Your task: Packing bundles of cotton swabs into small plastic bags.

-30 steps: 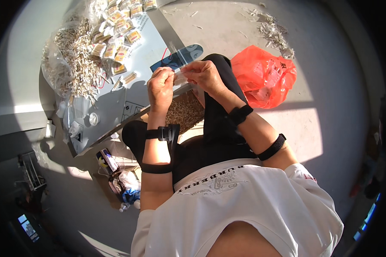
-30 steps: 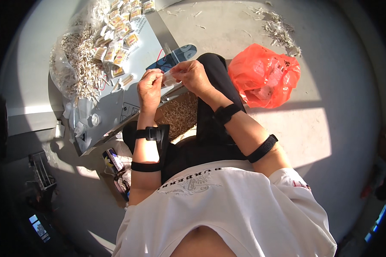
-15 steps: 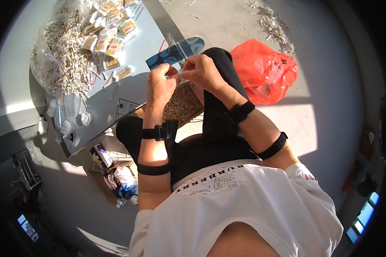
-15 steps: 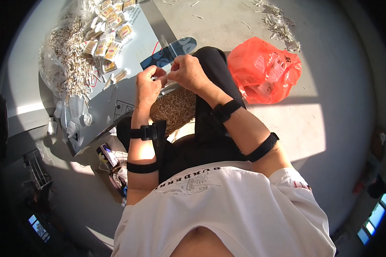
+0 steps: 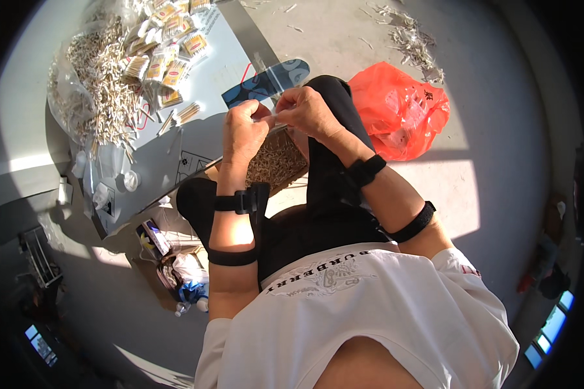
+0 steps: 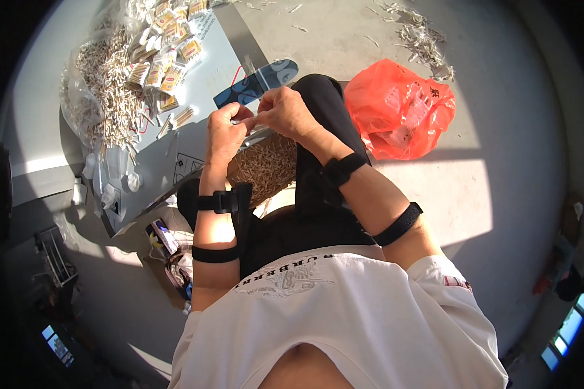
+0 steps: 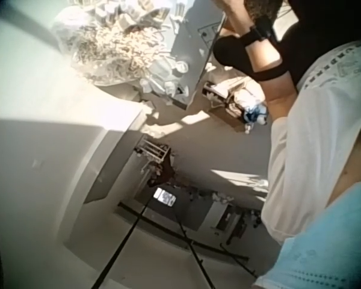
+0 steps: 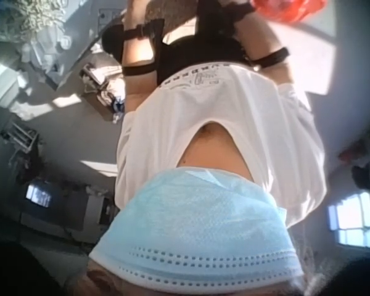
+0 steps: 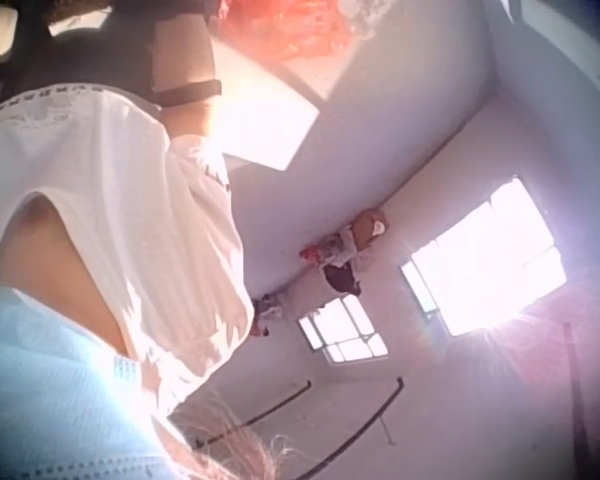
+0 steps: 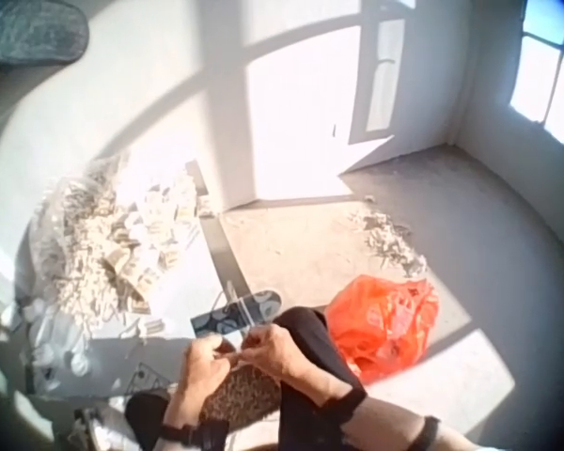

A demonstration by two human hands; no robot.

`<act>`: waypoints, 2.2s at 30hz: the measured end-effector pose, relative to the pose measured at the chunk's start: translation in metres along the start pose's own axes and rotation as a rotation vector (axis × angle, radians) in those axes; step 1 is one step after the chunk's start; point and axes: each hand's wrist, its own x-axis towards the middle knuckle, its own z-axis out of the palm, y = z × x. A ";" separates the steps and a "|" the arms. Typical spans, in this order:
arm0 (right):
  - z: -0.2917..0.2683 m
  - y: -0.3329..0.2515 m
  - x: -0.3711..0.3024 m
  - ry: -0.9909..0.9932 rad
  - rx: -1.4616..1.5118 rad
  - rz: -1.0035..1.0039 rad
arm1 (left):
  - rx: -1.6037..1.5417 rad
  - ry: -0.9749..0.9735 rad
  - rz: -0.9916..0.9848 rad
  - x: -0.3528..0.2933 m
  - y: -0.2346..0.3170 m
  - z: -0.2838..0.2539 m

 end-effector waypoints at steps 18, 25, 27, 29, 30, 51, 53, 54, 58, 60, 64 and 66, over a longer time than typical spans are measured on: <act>-0.013 0.005 -0.005 0.063 -0.029 -0.380 | 0.047 0.085 0.296 -0.008 -0.004 -0.006; -0.013 0.008 -0.005 0.042 -0.294 -0.491 | 0.336 0.137 0.453 -0.011 -0.003 -0.006; -0.014 0.009 -0.004 0.015 -0.353 -0.538 | 0.358 0.104 0.435 -0.010 -0.002 -0.007; -0.013 0.009 -0.003 0.007 -0.397 -0.547 | 0.381 0.072 0.418 -0.009 -0.002 -0.007; -0.012 0.009 -0.002 -0.003 -0.440 -0.552 | 0.405 0.058 0.403 -0.009 -0.001 -0.008; -0.015 0.007 -0.004 -0.023 -0.392 -0.670 | 0.366 0.107 0.557 -0.016 -0.003 -0.001; -0.014 0.006 -0.005 -0.005 -0.444 -0.705 | 0.370 0.117 0.555 -0.016 -0.004 -0.002; -0.012 0.005 -0.005 0.012 -0.495 -0.741 | 0.385 0.129 0.562 -0.015 -0.006 -0.002; -0.011 0.006 -0.004 -0.028 -0.459 -0.725 | 0.442 0.124 0.581 -0.014 -0.009 0.001; -0.011 0.009 0.001 -0.044 -0.402 -0.773 | 0.448 0.118 0.597 -0.013 -0.009 0.002; -0.011 0.012 0.002 -0.052 -0.436 -0.772 | 0.356 0.133 0.574 -0.013 -0.010 0.000; -0.012 0.011 -0.003 -0.094 -0.291 -0.548 | 0.256 0.116 0.493 -0.015 -0.008 -0.002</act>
